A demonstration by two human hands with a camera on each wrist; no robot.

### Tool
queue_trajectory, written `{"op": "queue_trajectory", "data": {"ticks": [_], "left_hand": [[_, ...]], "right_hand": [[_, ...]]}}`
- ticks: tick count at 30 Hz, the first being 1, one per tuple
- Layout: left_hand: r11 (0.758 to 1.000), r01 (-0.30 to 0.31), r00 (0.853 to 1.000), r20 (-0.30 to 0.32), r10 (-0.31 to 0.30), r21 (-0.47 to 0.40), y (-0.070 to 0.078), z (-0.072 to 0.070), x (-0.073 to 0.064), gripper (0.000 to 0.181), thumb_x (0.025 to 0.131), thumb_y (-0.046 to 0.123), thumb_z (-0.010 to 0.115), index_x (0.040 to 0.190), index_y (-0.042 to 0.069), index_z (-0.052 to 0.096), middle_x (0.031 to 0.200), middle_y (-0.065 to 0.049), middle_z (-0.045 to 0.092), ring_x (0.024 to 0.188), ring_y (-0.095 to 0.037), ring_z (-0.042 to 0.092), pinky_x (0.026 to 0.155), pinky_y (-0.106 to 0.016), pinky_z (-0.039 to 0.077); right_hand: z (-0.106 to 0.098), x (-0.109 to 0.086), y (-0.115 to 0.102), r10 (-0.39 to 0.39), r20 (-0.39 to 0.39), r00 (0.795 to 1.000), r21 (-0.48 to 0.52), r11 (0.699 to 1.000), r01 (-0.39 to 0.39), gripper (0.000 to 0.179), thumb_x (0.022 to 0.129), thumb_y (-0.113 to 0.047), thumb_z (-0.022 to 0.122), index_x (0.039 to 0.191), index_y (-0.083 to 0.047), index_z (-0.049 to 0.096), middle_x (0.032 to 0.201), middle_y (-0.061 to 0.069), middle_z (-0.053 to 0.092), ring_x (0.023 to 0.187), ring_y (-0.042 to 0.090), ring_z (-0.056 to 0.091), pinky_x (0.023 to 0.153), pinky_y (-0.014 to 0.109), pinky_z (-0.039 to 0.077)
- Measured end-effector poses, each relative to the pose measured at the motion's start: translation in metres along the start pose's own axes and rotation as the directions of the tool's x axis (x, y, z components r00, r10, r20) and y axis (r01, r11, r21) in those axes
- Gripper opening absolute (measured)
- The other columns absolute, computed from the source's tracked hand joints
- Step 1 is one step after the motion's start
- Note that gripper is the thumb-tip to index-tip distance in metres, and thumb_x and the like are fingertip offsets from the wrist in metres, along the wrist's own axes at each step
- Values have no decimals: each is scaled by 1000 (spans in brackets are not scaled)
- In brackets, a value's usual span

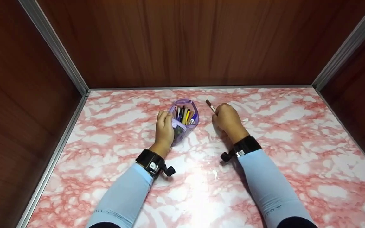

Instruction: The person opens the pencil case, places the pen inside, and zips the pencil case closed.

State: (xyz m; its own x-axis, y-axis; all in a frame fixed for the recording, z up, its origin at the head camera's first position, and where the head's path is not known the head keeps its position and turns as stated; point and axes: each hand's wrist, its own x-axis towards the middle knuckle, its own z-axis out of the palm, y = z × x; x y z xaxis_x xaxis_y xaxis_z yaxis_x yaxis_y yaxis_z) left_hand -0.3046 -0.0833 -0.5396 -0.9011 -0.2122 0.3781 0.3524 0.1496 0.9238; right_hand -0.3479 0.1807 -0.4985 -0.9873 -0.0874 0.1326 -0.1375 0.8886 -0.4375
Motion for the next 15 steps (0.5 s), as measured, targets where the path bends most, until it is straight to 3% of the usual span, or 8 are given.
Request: {"op": "queue_trajectory", "data": {"ticks": [5, 10, 15], "left_hand": [[1000, 0, 1000, 0, 0, 7, 2, 0, -1, 27, 111, 9, 49, 85, 7, 56, 99, -1, 46, 96, -15, 47, 86, -26, 41], [1000, 2, 1000, -2, -2, 13, 3, 0, -1, 26, 111, 9, 49, 86, 9, 57, 100, -2, 48, 96, -15, 47, 86, -26, 41], [1000, 8, 1000, 3, -8, 28, 2, -1, 0, 26, 112, 11, 50, 87, 9, 57, 101, -3, 49, 96, -15, 48, 86, -27, 42]], "right_hand": [[-11, 0, 8, 72, 50, 996, -31, 997, -71, 15, 99, -19, 74, 98, -5, 78, 104, 19, 78, 95, 38, 72, 87, 54, 59], [-25, -3, 21, 113, 152, 982, 82, 989, -126, 24, 95, -17, 79, 115, -5, 73, 108, 12, 76, 79, 29, 68, 69, 42, 57], [-35, -5, 31, 131, 240, 962, 162, 972, -173, 30, 96, -18, 75, 122, -5, 70, 75, 2, 65, 51, 18, 55, 50, 33, 48]]}}
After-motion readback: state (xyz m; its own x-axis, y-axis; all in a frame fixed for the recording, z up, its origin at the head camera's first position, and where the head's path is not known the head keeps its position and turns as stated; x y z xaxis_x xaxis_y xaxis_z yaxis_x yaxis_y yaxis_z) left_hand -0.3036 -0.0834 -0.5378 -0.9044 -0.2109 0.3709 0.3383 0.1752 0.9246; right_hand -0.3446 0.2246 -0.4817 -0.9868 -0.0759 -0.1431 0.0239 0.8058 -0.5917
